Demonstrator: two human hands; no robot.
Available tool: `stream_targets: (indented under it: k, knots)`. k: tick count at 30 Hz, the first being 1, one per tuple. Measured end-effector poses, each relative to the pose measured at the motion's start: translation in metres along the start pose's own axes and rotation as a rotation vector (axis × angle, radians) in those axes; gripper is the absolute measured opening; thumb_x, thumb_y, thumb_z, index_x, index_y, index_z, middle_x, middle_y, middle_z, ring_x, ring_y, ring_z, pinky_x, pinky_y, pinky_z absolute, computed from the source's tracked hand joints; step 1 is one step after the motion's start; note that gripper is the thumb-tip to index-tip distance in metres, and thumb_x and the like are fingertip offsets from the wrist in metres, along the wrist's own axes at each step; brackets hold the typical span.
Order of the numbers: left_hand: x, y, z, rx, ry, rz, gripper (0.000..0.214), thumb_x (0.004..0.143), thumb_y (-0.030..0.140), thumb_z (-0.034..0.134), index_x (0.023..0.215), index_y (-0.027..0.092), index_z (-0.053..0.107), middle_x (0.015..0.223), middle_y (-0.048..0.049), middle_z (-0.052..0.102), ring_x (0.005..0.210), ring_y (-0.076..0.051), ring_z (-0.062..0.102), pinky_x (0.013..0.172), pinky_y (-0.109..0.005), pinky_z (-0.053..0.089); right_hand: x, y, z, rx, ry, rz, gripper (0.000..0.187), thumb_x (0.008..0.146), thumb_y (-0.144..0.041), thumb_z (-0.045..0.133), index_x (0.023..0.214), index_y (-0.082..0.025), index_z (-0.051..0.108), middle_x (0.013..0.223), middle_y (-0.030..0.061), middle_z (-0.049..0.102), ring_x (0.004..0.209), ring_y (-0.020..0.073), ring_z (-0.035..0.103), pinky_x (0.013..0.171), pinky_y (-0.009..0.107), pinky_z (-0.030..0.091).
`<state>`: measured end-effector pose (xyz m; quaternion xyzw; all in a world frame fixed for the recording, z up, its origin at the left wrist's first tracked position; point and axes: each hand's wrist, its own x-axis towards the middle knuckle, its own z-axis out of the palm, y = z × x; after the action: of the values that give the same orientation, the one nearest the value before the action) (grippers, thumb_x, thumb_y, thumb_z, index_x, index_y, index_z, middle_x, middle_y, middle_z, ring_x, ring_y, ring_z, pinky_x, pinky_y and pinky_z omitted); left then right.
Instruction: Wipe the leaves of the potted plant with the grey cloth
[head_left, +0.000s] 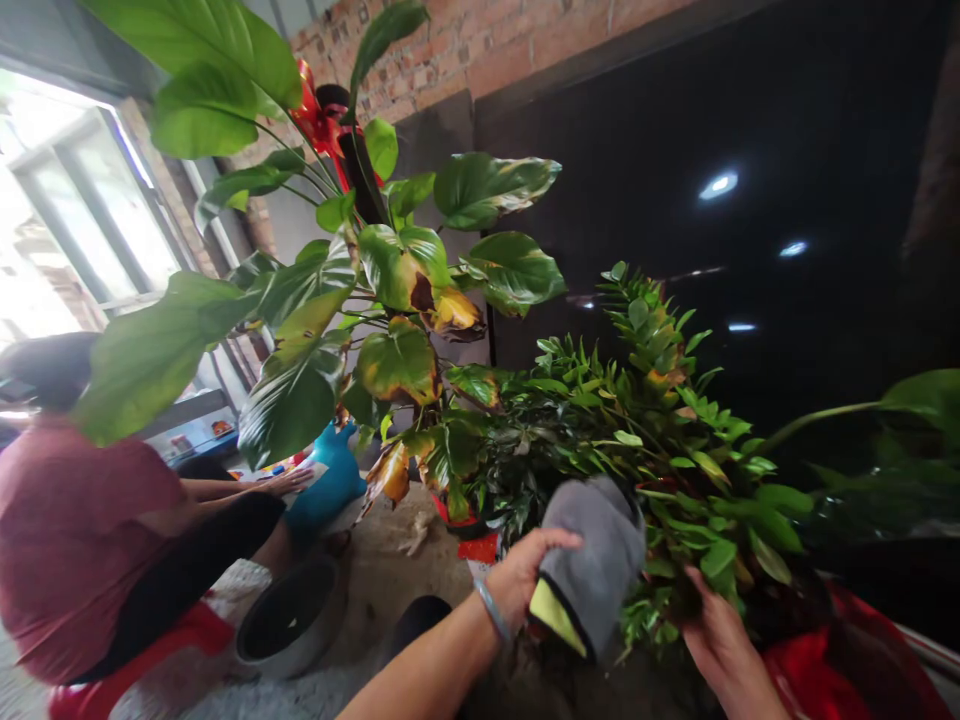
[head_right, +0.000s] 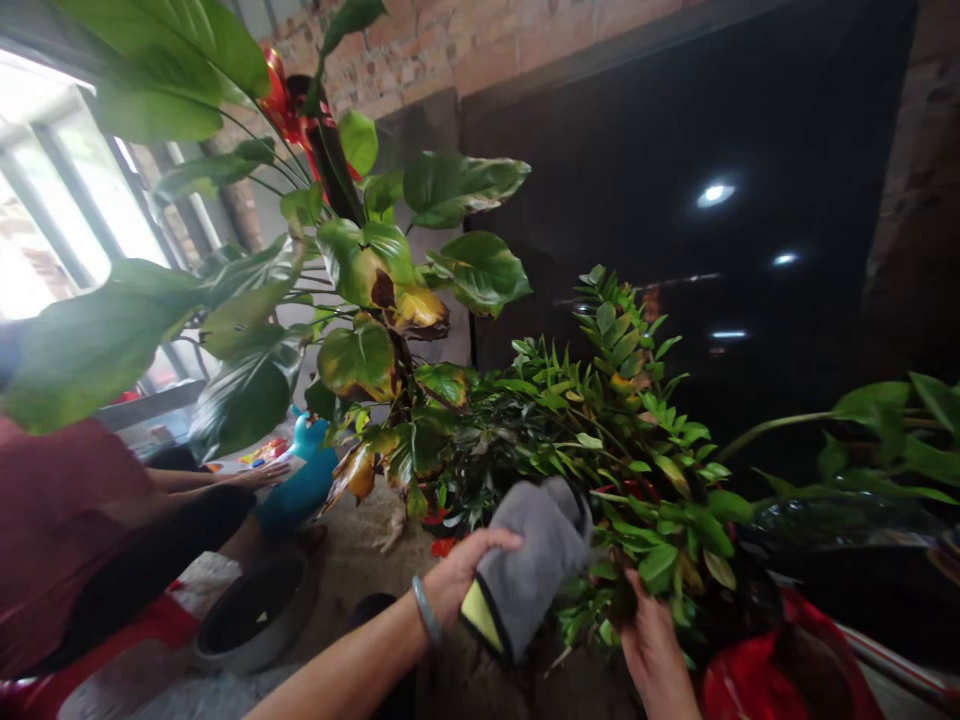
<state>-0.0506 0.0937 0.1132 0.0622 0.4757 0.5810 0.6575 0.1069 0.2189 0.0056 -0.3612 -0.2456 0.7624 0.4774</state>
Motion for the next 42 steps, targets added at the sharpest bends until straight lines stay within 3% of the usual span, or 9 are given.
stream_targets:
  k: [4, 8, 12, 15, 19, 23, 27, 35, 42]
  knots:
    - [-0.016, -0.022, -0.005, 0.077, -0.036, -0.023, 0.009, 0.056, 0.012, 0.064, 0.063, 0.016, 0.068, 0.059, -0.0055, 0.069, 0.055, -0.017, 0.061, 0.064, -0.028, 0.047, 0.001, -0.001, -0.003, -0.020, 0.035, -0.028, 0.034, 0.048, -0.030, 0.078, 0.079, -0.027, 0.064, 0.061, -0.0063, 0.068, 0.064, 0.0213, 0.065, 0.055, 0.032, 0.052]
    - [-0.036, 0.021, 0.018, 0.009, -0.068, 0.392, 0.031, 0.046, 0.014, 0.069, 0.077, 0.018, 0.068, 0.067, -0.0015, 0.070, 0.065, -0.020, 0.064, 0.070, -0.031, 0.049, -0.003, -0.009, 0.004, 0.029, 0.118, -0.041, 0.033, 0.041, -0.021, 0.076, 0.073, -0.026, 0.067, 0.065, -0.0072, 0.071, 0.058, 0.0172, 0.063, 0.048, 0.026, 0.049]
    - [-0.023, 0.043, 0.020, 0.024, 0.085, 0.653, 0.041, 0.038, 0.012, 0.075, 0.078, 0.016, 0.065, 0.067, 0.0000, 0.069, 0.063, -0.018, 0.061, 0.070, -0.031, 0.049, -0.008, -0.014, 0.011, 0.063, 0.165, 0.012, 0.027, 0.042, -0.019, 0.074, 0.068, -0.025, 0.067, 0.058, -0.0090, 0.069, 0.048, 0.0133, 0.058, 0.040, 0.023, 0.044]
    - [-0.013, 0.012, 0.002, 0.224, 0.172, 0.537, 0.038, 0.035, 0.008, 0.074, 0.071, 0.016, 0.066, 0.060, 0.0032, 0.066, 0.058, -0.015, 0.055, 0.062, -0.027, 0.044, -0.008, -0.013, 0.011, 0.074, 0.151, -0.008, 0.028, 0.044, -0.018, 0.073, 0.070, -0.025, 0.068, 0.061, -0.0088, 0.070, 0.051, 0.0146, 0.061, 0.042, 0.024, 0.047]
    - [-0.028, -0.029, -0.014, 0.352, 0.000, 0.192, 0.033, 0.036, 0.011, 0.075, 0.068, 0.015, 0.071, 0.061, 0.0010, 0.067, 0.063, -0.018, 0.058, 0.067, -0.029, 0.045, -0.007, -0.011, 0.008, 0.041, 0.114, -0.041, 0.030, 0.044, -0.019, 0.075, 0.073, -0.024, 0.068, 0.067, -0.0064, 0.072, 0.061, 0.0159, 0.065, 0.050, 0.024, 0.051]
    - [-0.050, 0.002, -0.001, 0.235, -0.059, 0.412, 0.041, 0.039, 0.012, 0.078, 0.079, 0.014, 0.071, 0.070, -0.0017, 0.070, 0.067, -0.019, 0.060, 0.071, -0.030, 0.047, -0.010, -0.014, 0.009, 0.056, 0.078, -0.014, 0.035, 0.040, -0.023, 0.079, 0.072, -0.024, 0.066, 0.062, -0.0080, 0.071, 0.045, 0.0160, 0.060, 0.040, 0.027, 0.047]
    - [-0.045, 0.039, 0.005, 0.066, 0.095, 0.642, 0.040, 0.040, 0.019, 0.081, 0.078, 0.015, 0.067, 0.070, -0.0014, 0.069, 0.063, -0.018, 0.060, 0.067, -0.031, 0.048, -0.011, -0.013, 0.011, 0.032, 0.096, -0.007, 0.035, 0.040, -0.025, 0.079, 0.072, -0.023, 0.065, 0.055, -0.0070, 0.068, 0.038, 0.0159, 0.055, 0.033, 0.026, 0.039]
    - [-0.037, -0.017, -0.029, 0.280, 0.019, 0.256, 0.035, 0.036, 0.010, 0.075, 0.071, 0.014, 0.071, 0.060, 0.0018, 0.068, 0.061, -0.018, 0.059, 0.066, -0.030, 0.047, -0.011, -0.013, 0.009, 0.007, 0.106, 0.009, 0.034, 0.043, -0.026, 0.076, 0.075, -0.022, 0.067, 0.064, -0.0041, 0.071, 0.061, 0.0218, 0.067, 0.049, 0.030, 0.051]
    - [-0.061, 0.051, -0.019, 0.034, 0.026, 0.591, 0.033, 0.043, 0.019, 0.078, 0.074, 0.014, 0.068, 0.065, -0.0024, 0.069, 0.067, -0.021, 0.065, 0.072, -0.032, 0.050, -0.021, -0.020, 0.017, 0.009, 0.110, 0.047, 0.039, 0.037, -0.026, 0.079, 0.073, -0.022, 0.064, 0.052, -0.0062, 0.066, 0.037, 0.0177, 0.057, 0.031, 0.025, 0.038]
